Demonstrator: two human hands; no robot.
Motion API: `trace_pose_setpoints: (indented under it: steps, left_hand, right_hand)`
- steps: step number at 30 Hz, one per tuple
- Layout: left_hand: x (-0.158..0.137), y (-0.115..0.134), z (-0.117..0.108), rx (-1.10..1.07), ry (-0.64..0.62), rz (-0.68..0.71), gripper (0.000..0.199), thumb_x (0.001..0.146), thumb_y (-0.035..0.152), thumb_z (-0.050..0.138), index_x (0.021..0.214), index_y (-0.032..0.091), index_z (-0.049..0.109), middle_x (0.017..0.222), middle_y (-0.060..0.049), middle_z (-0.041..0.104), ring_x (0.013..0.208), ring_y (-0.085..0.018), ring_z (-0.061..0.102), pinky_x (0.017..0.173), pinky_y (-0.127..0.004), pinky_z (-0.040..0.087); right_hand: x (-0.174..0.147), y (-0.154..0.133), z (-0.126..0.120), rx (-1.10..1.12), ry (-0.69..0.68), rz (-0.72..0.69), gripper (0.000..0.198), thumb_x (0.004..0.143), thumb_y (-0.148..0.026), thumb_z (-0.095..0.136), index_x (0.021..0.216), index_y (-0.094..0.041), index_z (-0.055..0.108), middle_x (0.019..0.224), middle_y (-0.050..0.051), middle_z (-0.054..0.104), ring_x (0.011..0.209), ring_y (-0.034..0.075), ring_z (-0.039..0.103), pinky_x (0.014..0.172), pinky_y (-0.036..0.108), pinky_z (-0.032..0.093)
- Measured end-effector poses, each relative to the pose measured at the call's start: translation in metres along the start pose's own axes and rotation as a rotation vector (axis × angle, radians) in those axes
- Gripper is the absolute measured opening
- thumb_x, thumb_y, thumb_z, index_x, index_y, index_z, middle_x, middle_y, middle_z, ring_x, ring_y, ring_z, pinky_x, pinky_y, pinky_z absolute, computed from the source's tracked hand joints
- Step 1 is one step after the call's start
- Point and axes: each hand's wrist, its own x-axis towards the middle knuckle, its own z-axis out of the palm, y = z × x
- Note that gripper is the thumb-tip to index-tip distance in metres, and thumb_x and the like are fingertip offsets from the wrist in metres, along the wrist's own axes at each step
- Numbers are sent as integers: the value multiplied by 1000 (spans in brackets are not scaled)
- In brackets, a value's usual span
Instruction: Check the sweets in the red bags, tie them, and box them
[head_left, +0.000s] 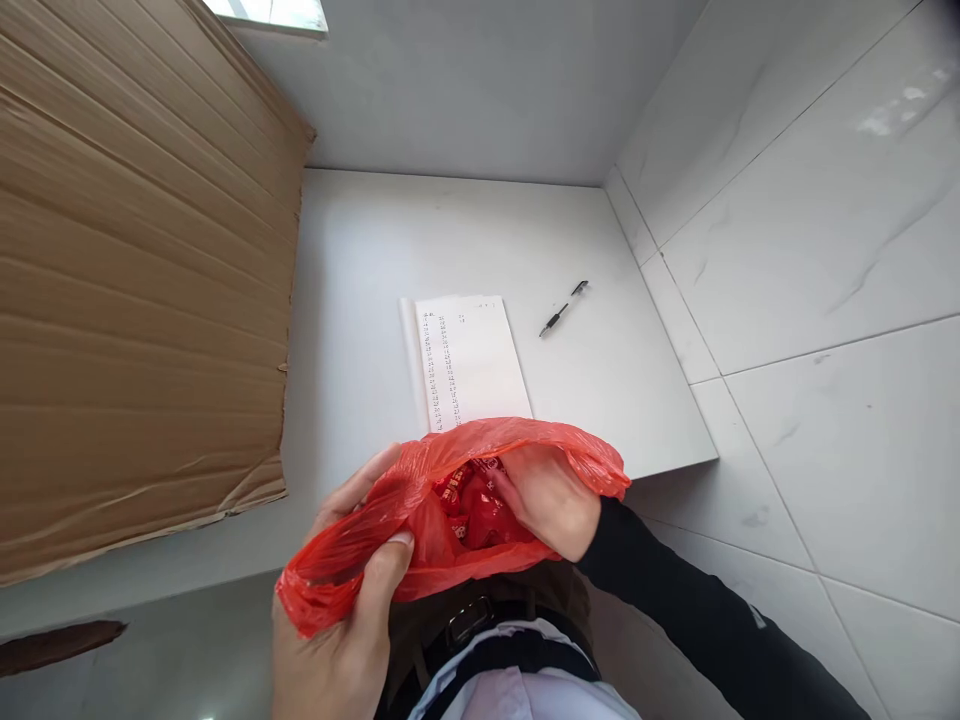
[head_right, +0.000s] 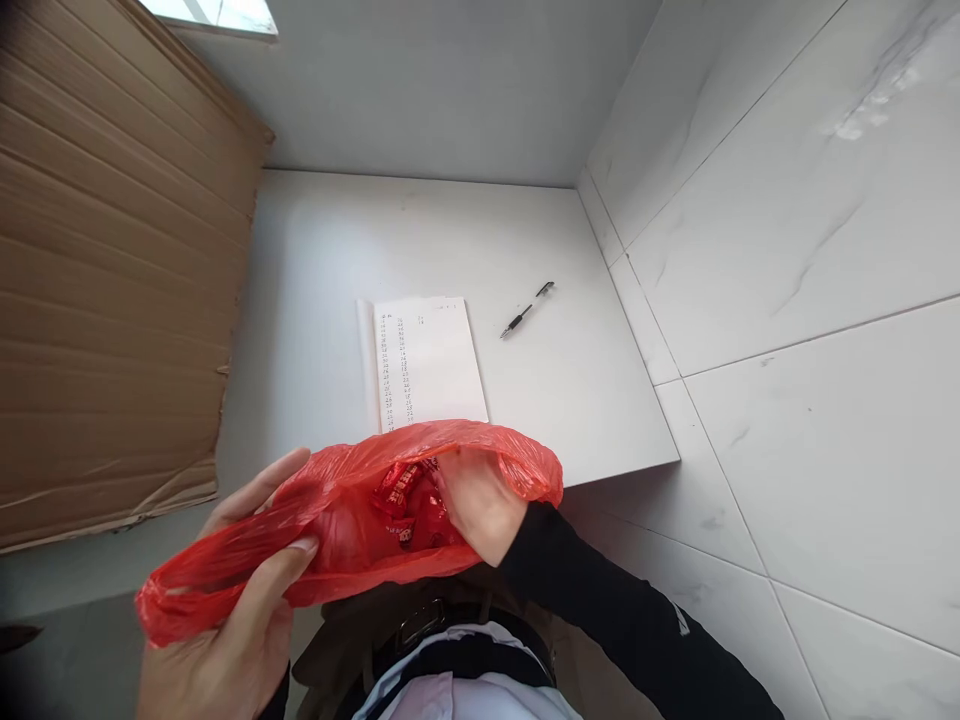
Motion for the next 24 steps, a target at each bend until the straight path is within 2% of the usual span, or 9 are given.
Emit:
trace_pose_setpoints:
  steps: [4,9,12,15,17,20,24]
  left_hand:
    - [-1,1,-1,-11,2,-7,48,82,34,72,129,29,66,127,-4,70,120,-32,63,114,-44,40]
    - [0,-3,-2,-20,-4,-6,48,84,35,70,131,28,64,128,-5,69,127,-33,58,113,-45,42]
    - [2,-7,-3,-26,-41,3,50,84,32,71,133,28,63,129,-5,69,127,-33,58,115,-46,39]
    - [2,-9,-5,-35,-49,9,50,85,32,70,134,29,62,132,-6,68,128,-33,57,114,-46,42]
    - [2,-12,-8,-30,-62,17,50,86,31,69,135,29,61,133,-5,67,127,-33,58,113,-46,43]
    - [3,-16,-13,-16,-92,25,53,85,28,69,137,30,59,135,-5,66,124,-32,61,113,-45,43]
    - [4,-17,-13,-4,-92,17,52,86,28,69,137,31,59,137,-5,64,123,-32,62,113,-45,43]
  right_hand:
    - [9,1,10,124,-26,16,24,96,-19,47,113,-19,63,107,9,70,103,27,66,92,39,51]
    - [4,-2,-12,292,-68,82,17,98,-22,48,100,-18,64,97,7,71,92,24,68,85,38,54]
    - [0,-3,-27,726,-234,191,11,94,-25,56,94,-18,64,91,4,70,85,20,68,76,32,55]
    - [-2,-1,-32,1122,-406,319,13,87,-30,68,89,-17,64,88,5,69,84,22,69,70,32,55]
    - [-2,0,-32,1191,-409,297,13,87,-29,69,88,-18,63,89,4,67,85,22,68,73,33,55]
    - [-2,1,-30,1134,-349,189,11,93,-28,62,87,-19,60,91,4,65,87,20,65,81,37,54]
    - [-1,0,-31,1116,-313,38,11,96,-27,59,104,-21,61,102,4,65,101,21,62,95,39,51]
